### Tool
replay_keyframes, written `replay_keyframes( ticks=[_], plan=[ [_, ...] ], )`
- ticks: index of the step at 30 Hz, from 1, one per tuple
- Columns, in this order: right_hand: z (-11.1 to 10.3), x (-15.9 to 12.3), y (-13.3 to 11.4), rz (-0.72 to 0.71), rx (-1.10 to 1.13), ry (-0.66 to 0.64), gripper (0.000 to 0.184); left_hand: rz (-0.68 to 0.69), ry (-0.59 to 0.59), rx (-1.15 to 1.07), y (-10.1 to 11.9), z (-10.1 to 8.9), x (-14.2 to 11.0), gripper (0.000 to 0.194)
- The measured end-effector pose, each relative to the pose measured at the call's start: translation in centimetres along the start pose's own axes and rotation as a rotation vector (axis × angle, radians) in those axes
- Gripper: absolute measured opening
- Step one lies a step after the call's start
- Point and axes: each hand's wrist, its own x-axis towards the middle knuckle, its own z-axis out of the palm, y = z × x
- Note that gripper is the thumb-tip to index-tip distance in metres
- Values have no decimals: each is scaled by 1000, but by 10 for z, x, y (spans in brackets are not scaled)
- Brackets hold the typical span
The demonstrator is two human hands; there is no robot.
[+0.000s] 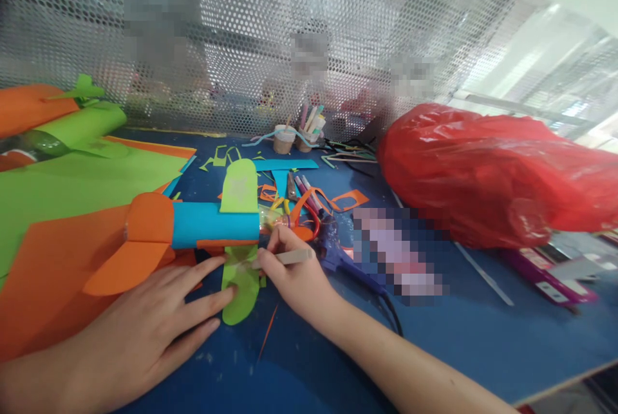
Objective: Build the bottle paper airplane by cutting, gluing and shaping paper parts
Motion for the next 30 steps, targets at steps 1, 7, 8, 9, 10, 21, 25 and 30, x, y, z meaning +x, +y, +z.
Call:
replay_keyframes(
  ticks=[1, 7, 8, 9, 10, 21, 25, 30],
  plan=[
    [0, -1, -1, 9, 38, 2, 26, -1, 0, 0, 0, 0, 0, 40],
    [2, -2, 0, 42, 123, 0, 23, -3, -5, -1, 0, 1, -1, 39],
    [2, -2, 1, 30, 102, 1, 20, -4, -1, 0, 0, 1, -2, 39],
    [2, -1, 1, 14, 74, -1, 17, -3, 3, 1, 0, 1, -2, 39],
    [1, -1, 1, -3, 45, -3, 16, -1, 9, 5, 0, 2, -3, 40],
    [1, 2, 5, 0, -61, 70, 21, -7, 1, 0, 0, 1, -2, 42],
    [1, 2, 7, -13, -87, 52, 20, 1, 5, -7, 0, 1, -2, 43],
    [1, 3, 8, -27, -97, 38, 22, 2, 5, 1, -1, 3, -2, 42]
  ],
)
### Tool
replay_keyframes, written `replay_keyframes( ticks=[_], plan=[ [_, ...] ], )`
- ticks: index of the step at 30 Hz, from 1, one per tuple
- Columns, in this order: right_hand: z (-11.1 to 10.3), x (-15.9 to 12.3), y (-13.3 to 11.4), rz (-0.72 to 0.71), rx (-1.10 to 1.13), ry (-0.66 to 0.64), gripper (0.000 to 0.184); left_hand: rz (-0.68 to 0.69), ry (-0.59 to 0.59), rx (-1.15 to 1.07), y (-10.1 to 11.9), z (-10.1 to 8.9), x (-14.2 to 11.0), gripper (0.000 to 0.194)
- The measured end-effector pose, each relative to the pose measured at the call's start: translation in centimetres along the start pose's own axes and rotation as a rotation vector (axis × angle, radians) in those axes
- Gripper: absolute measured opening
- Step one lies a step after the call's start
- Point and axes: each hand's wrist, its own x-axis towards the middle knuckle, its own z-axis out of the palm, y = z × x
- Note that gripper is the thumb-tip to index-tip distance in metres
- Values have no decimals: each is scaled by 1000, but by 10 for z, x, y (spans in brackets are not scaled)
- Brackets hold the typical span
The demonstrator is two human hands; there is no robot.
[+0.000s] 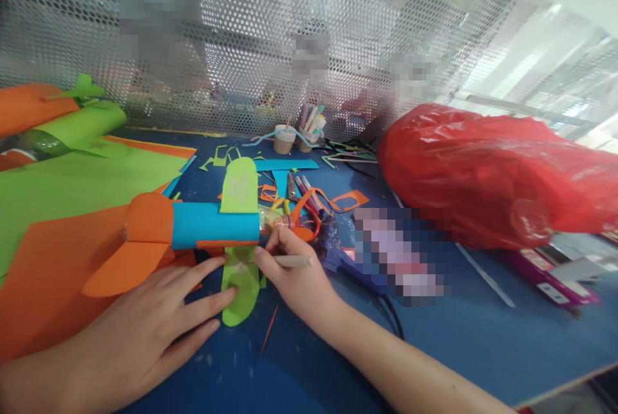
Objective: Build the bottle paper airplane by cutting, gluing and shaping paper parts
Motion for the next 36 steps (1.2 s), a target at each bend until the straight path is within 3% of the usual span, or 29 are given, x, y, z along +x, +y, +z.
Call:
replay_keyframes(
  ticks=[11, 36],
  plan=[
    [-1, -1, -2, 3, -30, -2, 24, -57, -35, -35, 1, 3, -3, 39],
    [-1, 0, -3, 6, -30, -2, 23, -44, -37, -42, 1, 1, -1, 39]
  ],
)
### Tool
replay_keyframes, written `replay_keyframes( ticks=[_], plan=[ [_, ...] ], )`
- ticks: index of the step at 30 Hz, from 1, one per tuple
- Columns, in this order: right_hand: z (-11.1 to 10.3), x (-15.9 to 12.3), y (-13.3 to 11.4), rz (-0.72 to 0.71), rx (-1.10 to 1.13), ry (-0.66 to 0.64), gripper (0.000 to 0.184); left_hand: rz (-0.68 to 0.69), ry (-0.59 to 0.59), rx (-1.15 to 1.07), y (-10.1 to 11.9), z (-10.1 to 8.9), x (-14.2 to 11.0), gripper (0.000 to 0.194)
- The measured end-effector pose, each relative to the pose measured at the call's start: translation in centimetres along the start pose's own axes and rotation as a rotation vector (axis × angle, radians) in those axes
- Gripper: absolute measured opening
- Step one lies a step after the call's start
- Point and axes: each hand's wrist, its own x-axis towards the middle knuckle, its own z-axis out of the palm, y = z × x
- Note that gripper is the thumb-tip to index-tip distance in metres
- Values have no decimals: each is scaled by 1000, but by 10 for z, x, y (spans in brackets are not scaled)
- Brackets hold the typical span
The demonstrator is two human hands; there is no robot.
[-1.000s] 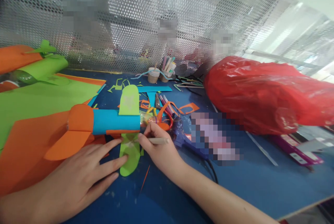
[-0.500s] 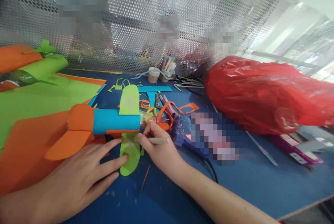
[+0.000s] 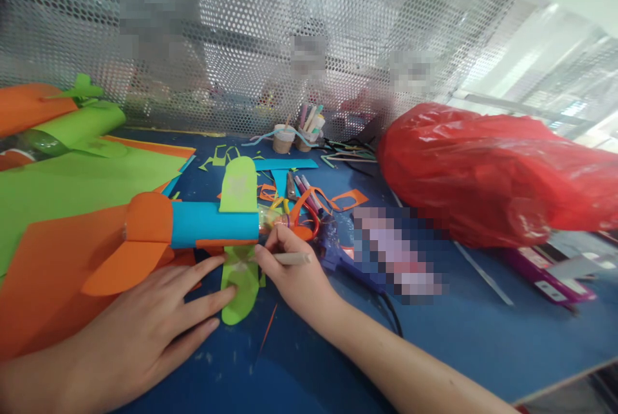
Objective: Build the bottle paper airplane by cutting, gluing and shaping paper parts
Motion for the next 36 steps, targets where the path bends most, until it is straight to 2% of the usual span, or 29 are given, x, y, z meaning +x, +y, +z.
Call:
replay_keyframes(
  ticks=[28, 36],
  plan=[
    [-1, 1, 0, -11, -7, -3, 23, 18, 10, 26, 0, -1, 0, 39],
    [-1, 1, -1, 2, 11, 6, 22, 27, -18, 47, 2, -3, 2, 38]
  ],
)
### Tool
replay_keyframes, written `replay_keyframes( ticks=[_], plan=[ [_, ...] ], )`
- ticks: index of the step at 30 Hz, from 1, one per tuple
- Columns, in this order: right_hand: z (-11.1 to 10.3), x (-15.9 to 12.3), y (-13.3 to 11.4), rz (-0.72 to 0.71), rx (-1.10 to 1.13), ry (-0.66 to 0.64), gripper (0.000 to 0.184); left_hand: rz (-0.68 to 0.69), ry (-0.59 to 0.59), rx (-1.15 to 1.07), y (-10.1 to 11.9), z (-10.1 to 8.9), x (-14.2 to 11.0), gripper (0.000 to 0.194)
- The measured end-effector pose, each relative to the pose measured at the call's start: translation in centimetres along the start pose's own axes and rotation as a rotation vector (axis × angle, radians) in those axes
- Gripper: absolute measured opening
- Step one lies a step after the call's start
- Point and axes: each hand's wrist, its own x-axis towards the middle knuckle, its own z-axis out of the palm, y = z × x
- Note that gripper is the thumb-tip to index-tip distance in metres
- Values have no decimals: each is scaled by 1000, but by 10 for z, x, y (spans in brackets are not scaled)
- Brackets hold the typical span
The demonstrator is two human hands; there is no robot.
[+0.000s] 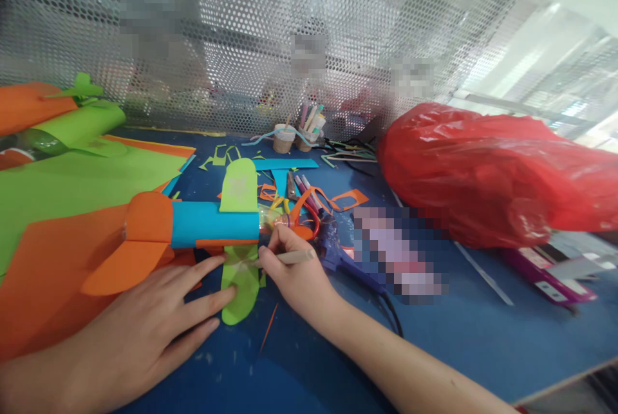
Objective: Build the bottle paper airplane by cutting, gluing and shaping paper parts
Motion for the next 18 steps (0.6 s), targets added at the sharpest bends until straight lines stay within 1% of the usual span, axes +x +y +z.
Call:
replay_keyframes(
  ticks=[3, 7, 18],
  plan=[
    [0, 0, 0, 0, -3, 1, 22, -11, 9, 3, 0, 1, 0, 38],
    [0, 0, 0, 18, 4, 1, 22, 15, 28, 7, -1, 1, 0, 39],
    [0, 0, 1, -6, -28, 2, 21, 9, 45, 2, -2, 2, -1, 42]
  ],
)
